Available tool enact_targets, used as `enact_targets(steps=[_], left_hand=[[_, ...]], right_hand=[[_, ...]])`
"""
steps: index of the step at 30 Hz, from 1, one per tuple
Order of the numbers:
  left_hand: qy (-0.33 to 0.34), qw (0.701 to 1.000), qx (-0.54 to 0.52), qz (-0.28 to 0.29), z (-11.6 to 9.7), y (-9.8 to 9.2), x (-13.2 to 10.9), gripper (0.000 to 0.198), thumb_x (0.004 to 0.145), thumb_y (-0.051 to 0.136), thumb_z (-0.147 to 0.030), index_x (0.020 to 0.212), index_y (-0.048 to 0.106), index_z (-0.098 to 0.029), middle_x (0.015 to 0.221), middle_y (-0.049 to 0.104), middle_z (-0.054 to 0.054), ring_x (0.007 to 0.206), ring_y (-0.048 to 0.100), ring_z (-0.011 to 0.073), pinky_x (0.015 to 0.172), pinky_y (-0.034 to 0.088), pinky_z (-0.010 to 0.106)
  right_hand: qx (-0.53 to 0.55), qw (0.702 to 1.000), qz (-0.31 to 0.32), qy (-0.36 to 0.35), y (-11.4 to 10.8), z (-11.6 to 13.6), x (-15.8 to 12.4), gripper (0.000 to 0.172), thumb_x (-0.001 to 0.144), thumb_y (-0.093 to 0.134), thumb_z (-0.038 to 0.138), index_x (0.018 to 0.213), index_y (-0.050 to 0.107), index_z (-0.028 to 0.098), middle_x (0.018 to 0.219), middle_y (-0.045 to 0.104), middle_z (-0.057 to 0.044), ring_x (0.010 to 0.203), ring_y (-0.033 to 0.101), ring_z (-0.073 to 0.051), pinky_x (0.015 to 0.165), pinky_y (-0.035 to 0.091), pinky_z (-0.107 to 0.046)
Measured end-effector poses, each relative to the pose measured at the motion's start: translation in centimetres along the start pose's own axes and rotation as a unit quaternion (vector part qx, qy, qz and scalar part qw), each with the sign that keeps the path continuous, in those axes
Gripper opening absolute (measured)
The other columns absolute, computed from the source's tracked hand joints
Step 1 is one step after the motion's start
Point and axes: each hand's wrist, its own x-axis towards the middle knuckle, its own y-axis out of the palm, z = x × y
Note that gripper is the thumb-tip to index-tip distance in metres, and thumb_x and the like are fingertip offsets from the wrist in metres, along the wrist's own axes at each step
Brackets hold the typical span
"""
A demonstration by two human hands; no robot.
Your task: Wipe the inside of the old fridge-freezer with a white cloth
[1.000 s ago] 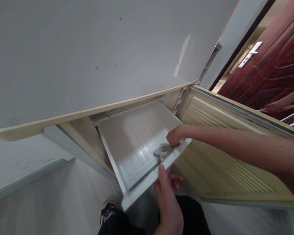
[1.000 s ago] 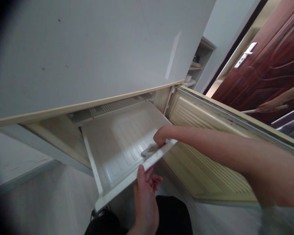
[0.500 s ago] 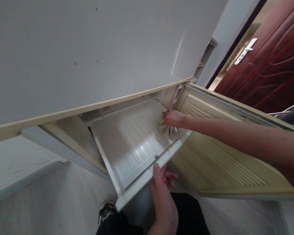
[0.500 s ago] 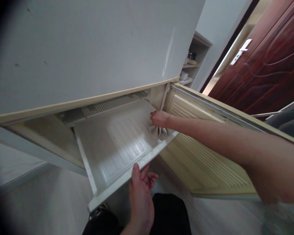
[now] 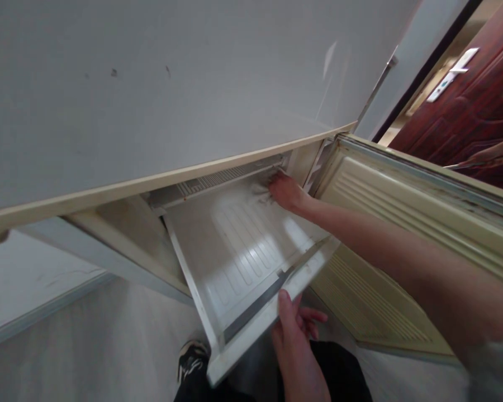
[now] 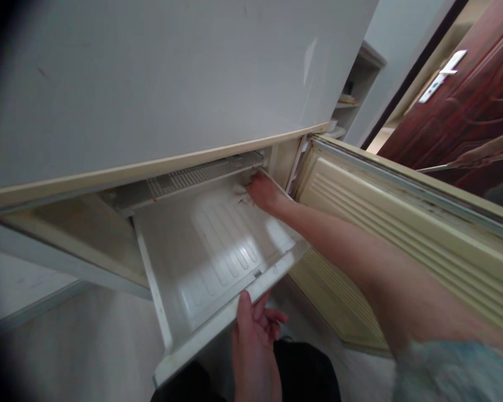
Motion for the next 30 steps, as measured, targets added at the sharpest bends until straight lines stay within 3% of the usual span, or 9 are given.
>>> enact_targets(steps=[4,9,12,14,17,20,24,27,30], left_hand=[[-0.005,1.000,0.008,0.020,-0.1,-0.2,0.0,0.084,0.084,0.056,-0.079,0.111,0.070,-0.001,0.061,0.064,0.012,0.049,0.050,0.0147,0.050,0.029,0.026],[0.024,0.998,-0.030,0.048,-1.6,-0.3,-1.1,0.064,0.093,0.058,-0.064,0.119,0.067,-0.007,0.083,0.071,0.013,0.065,0.060,0.0149,0.056,0.038,0.024],[0.017,0.993,-0.038,0.110,-2.8,-0.6,-1.7,0.052,0.099,0.052,-0.056,0.123,0.064,-0.011,0.118,0.071,0.016,0.064,0.062,0.0129,0.054,0.041,0.024],[0.034,0.988,-0.030,0.151,-3.3,-0.8,-2.0,0.046,0.102,0.050,-0.051,0.125,0.062,-0.013,0.137,0.063,0.016,0.067,0.064,0.0124,0.053,0.042,0.023],[0.043,0.985,-0.014,0.168,-3.5,-0.9,-2.0,0.044,0.104,0.048,-0.047,0.125,0.061,-0.012,0.127,0.067,0.018,0.067,0.065,0.0129,0.050,0.043,0.022],[0.056,0.988,-0.016,0.144,-3.5,-0.2,-1.9,0.040,0.105,0.046,-0.045,0.118,0.063,-0.011,0.109,0.071,0.015,0.063,0.064,0.0118,0.048,0.043,0.020],[0.133,0.988,0.000,0.075,-5.5,2.1,-2.2,0.037,0.107,0.042,-0.043,0.104,0.064,-0.014,0.114,0.071,0.012,0.066,0.065,0.0103,0.053,0.049,0.019],[0.152,0.988,0.005,0.037,-8.1,4.5,-2.5,0.041,0.108,0.038,-0.043,0.099,0.063,-0.012,0.106,0.071,0.012,0.067,0.065,0.0099,0.051,0.048,0.017],[0.153,0.988,0.009,0.009,-10.0,6.3,-2.4,0.043,0.109,0.033,-0.040,0.095,0.060,-0.009,0.095,0.069,0.012,0.066,0.063,0.0095,0.047,0.045,0.015]], right_hand=[[0.206,0.959,-0.070,0.183,-3.3,1.5,-7.5,0.023,0.089,0.057,0.022,0.096,0.075,0.011,0.092,0.072,-0.012,0.091,0.065,-0.024,0.082,0.047,-0.032],[0.537,0.688,-0.297,0.388,-8.0,6.4,-23.2,0.041,0.090,0.058,0.052,0.113,0.068,0.019,0.100,0.072,-0.005,0.087,0.065,-0.019,0.072,0.050,-0.026],[0.564,0.573,-0.290,0.520,-7.9,11.0,-31.9,0.053,0.083,0.067,0.059,0.120,0.064,0.021,0.112,0.072,-0.007,0.095,0.067,-0.023,0.073,0.054,-0.028],[0.554,0.586,-0.246,0.538,-6.8,13.7,-35.8,0.054,0.081,0.068,0.063,0.116,0.066,0.021,0.111,0.073,-0.008,0.097,0.068,-0.026,0.078,0.055,-0.031],[0.553,0.662,-0.166,0.478,-4.3,16.2,-37.8,0.048,0.086,0.062,0.064,0.104,0.067,0.020,0.101,0.073,-0.008,0.093,0.068,-0.026,0.080,0.055,-0.032],[0.560,0.729,-0.102,0.380,-1.8,16.9,-36.1,0.034,0.094,0.052,0.051,0.095,0.064,0.019,0.089,0.072,-0.006,0.083,0.066,-0.022,0.075,0.050,-0.029],[0.504,0.820,-0.003,0.270,0.3,16.4,-32.3,0.013,0.086,0.054,0.028,0.088,0.062,0.018,0.082,0.070,-0.003,0.076,0.065,-0.017,0.067,0.039,-0.025],[0.486,0.841,0.035,0.236,0.8,15.7,-30.3,0.014,0.084,0.057,0.028,0.090,0.064,0.018,0.085,0.072,-0.005,0.077,0.067,-0.018,0.065,0.035,-0.025],[0.526,0.814,0.039,0.243,1.2,15.7,-29.1,0.016,0.083,0.055,0.027,0.089,0.066,0.018,0.083,0.073,-0.005,0.075,0.068,-0.017,0.060,0.033,-0.024]])
